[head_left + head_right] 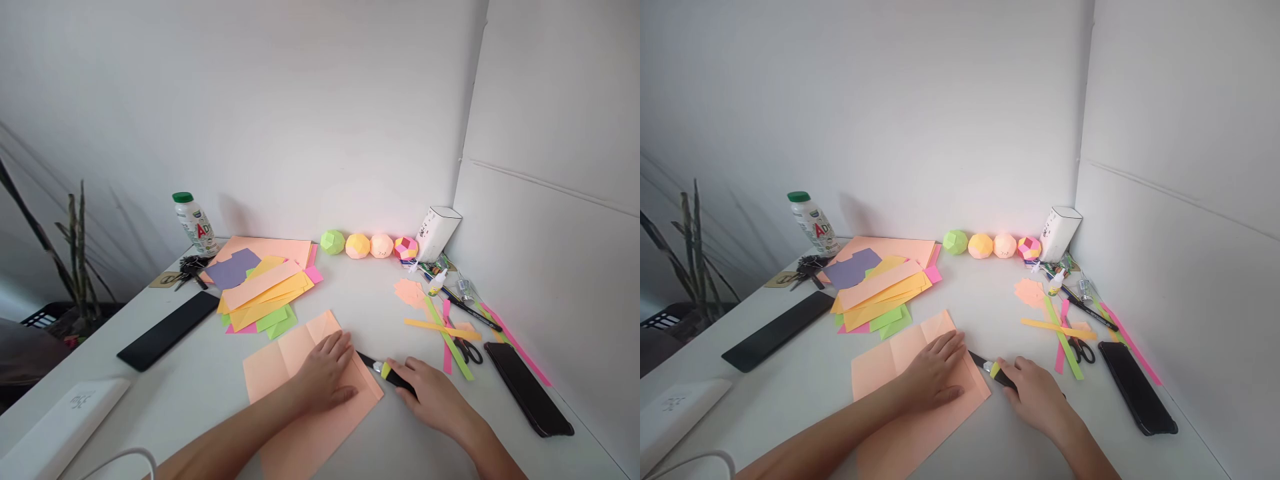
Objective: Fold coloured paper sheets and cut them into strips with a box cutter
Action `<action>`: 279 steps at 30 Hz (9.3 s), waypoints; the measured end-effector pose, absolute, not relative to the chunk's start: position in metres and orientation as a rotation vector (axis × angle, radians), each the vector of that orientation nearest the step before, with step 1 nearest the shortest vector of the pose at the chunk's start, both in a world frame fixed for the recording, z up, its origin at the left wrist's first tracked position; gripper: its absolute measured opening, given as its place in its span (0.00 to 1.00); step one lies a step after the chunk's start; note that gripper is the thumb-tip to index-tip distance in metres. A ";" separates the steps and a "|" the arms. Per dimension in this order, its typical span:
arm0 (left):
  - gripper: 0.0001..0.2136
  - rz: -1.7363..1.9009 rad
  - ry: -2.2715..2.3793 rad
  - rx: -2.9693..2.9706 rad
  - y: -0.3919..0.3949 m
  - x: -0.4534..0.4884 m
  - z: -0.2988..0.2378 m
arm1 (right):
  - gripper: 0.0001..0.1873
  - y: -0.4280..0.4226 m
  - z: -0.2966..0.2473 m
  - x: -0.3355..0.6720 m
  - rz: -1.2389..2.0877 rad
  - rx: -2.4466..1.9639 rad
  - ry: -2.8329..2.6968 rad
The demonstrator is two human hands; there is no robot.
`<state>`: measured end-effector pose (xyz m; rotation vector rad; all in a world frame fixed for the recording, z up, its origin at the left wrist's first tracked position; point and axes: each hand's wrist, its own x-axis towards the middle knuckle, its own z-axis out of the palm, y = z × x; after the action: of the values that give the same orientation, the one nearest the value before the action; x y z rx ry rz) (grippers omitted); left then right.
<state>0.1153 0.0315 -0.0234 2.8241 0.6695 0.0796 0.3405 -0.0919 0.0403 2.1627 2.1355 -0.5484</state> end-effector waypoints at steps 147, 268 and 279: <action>0.40 0.168 0.723 2.932 0.031 0.112 -0.038 | 0.28 -0.063 0.044 0.327 -0.486 2.119 2.076; 0.45 0.437 0.772 2.920 0.043 0.109 -0.051 | 0.08 -0.048 -0.007 0.290 -0.208 2.374 2.670; 0.47 0.417 0.804 2.904 0.043 0.109 -0.051 | 0.14 -0.050 -0.018 0.286 -0.181 2.377 2.730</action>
<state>0.1086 0.0428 -0.0508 2.9042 0.8040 0.4173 0.2865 -0.0501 -0.0182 2.3772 2.7304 -0.1813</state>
